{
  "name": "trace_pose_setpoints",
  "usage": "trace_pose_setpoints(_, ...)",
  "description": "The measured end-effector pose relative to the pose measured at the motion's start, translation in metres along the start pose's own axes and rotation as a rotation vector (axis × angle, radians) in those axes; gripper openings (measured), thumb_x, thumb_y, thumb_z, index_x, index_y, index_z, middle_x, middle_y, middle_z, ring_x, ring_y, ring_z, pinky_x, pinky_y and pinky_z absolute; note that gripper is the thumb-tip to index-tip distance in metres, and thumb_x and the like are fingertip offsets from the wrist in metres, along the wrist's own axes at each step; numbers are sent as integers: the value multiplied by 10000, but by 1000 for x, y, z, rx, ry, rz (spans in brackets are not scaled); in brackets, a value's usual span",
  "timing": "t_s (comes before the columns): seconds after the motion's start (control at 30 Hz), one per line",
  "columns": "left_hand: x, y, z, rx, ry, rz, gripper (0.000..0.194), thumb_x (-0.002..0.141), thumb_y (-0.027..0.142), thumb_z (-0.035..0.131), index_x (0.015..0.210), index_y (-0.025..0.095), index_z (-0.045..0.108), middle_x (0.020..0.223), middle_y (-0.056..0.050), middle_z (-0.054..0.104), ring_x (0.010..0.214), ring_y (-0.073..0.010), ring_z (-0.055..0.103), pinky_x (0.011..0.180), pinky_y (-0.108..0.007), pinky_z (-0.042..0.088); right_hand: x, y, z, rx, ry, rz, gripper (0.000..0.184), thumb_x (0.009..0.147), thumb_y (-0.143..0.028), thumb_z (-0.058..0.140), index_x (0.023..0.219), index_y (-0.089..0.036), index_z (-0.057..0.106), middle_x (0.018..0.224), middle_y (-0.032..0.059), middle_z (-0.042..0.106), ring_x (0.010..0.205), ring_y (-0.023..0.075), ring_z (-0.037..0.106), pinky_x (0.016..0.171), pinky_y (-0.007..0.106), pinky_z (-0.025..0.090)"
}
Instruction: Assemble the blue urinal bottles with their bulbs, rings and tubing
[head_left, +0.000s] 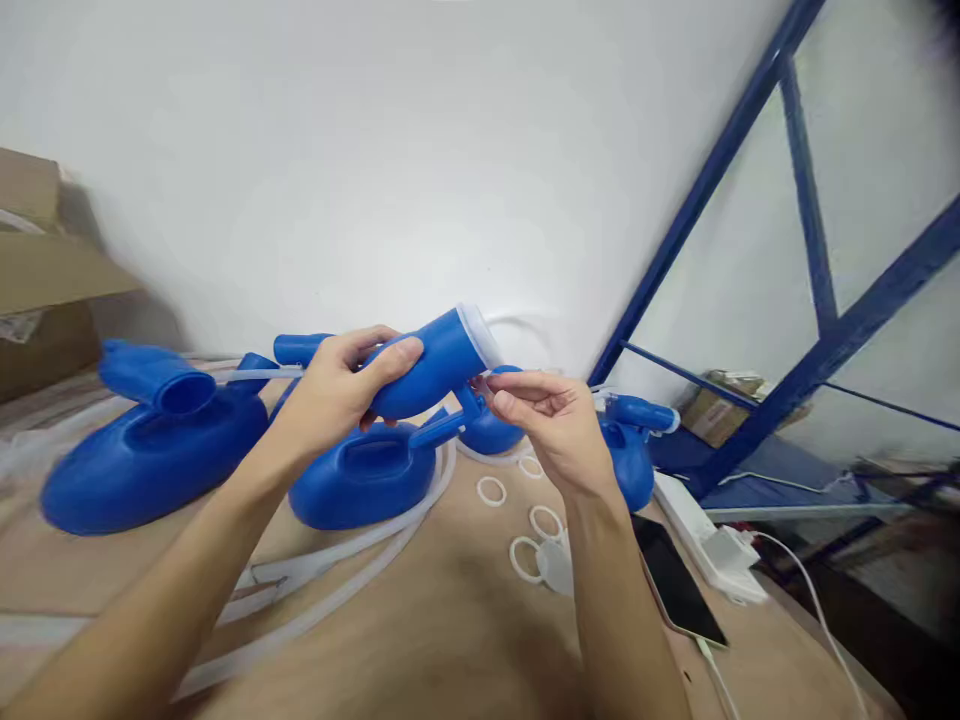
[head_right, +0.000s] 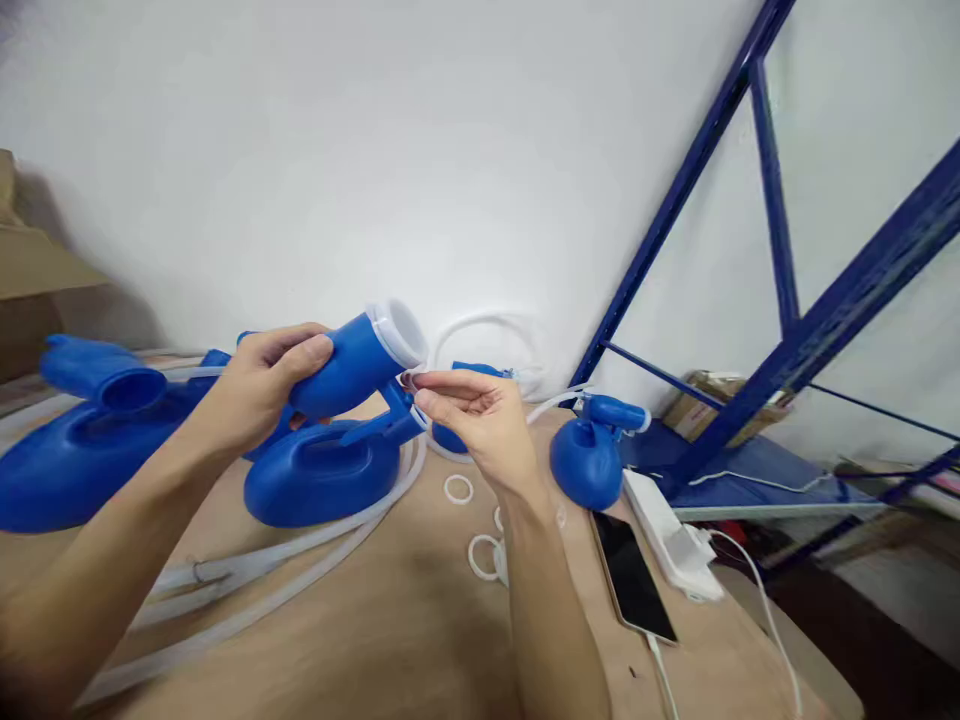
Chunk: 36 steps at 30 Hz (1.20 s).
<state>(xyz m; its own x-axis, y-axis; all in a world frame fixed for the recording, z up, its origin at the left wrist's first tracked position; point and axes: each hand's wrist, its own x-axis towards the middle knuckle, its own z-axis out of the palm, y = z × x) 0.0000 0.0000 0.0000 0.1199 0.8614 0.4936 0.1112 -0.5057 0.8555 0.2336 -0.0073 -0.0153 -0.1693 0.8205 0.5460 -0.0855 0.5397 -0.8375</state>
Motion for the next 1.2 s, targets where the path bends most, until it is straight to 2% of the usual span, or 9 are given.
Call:
trace_pose_setpoints(0.17,1,-6,6,6,62,18,514,858,697,676,860,184,696,550,20,599,394,-134,556,339,-216,412,-6,-8,5,-28,-31,55,318,737,-240,922,1039,-297,841,1083,3,833,1061,246,796,980,411,668)
trace_pose_setpoints(0.3,-3,-7,10,26,163,57,505,854,690,691,916,190,724,598,20,614,439,-144,572,373,-232,448,-6,-2,13,-80,55,-50,271,817,-245,852,1082,-284,812,1133,8,825,1115,241,779,1000,403,650)
trace_pose_setpoints(0.47,-11,-8,20,163,334,143,506,824,682,736,1020,217,758,826,-4,723,665,-175,661,520,-246,524,-7,11,26,-332,172,-217,289,965,-232,671,1249,-269,704,1220,30,802,1203,231,740,1071,402,591)
trace_pose_setpoints(0.63,-15,-11,28,260,443,200,507,839,667,733,1088,226,759,940,-14,767,790,-197,688,701,-289,552,-6,26,37,-531,301,-364,300,996,-188,573,1260,-272,685,1246,29,792,1160,226,757,1015,386,612)
trace_pose_setpoints(0.73,-14,-14,29,246,453,196,510,845,677,722,1067,220,764,936,-20,768,811,-203,694,711,-290,550,-5,35,39,-582,336,-429,276,995,-175,569,1217,-272,701,1218,32,798,1111,221,776,990,374,620)
trace_pose_setpoints(0.83,-10,-16,30,138,412,124,547,819,698,735,1056,205,754,905,-18,752,684,-179,673,588,-275,548,-3,39,37,-495,357,-412,186,986,-206,616,1139,-275,695,1158,23,813,1073,216,787,945,360,635)
trace_pose_setpoints(0.93,-6,-17,31,4,365,71,572,799,705,750,1051,192,736,902,-20,736,634,-167,653,499,-259,554,2,33,29,-263,334,-308,133,935,-261,714,1064,-271,684,1099,18,827,1058,216,792,916,345,644)
trace_pose_setpoints(1.07,-7,-15,33,-60,315,74,574,824,718,720,1047,189,724,918,-32,729,692,-183,662,493,-251,571,10,19,13,5,250,-132,269,774,-283,881,1005,-260,744,1013,19,842,1039,231,797,946,366,642)
trace_pose_setpoints(1.2,-11,-13,35,-48,287,88,586,824,727,715,1070,195,722,956,-46,735,759,-208,681,515,-255,573,14,16,3,111,192,-54,289,699,-344,941,948,-263,818,1018,21,841,1071,242,784,1042,406,602)
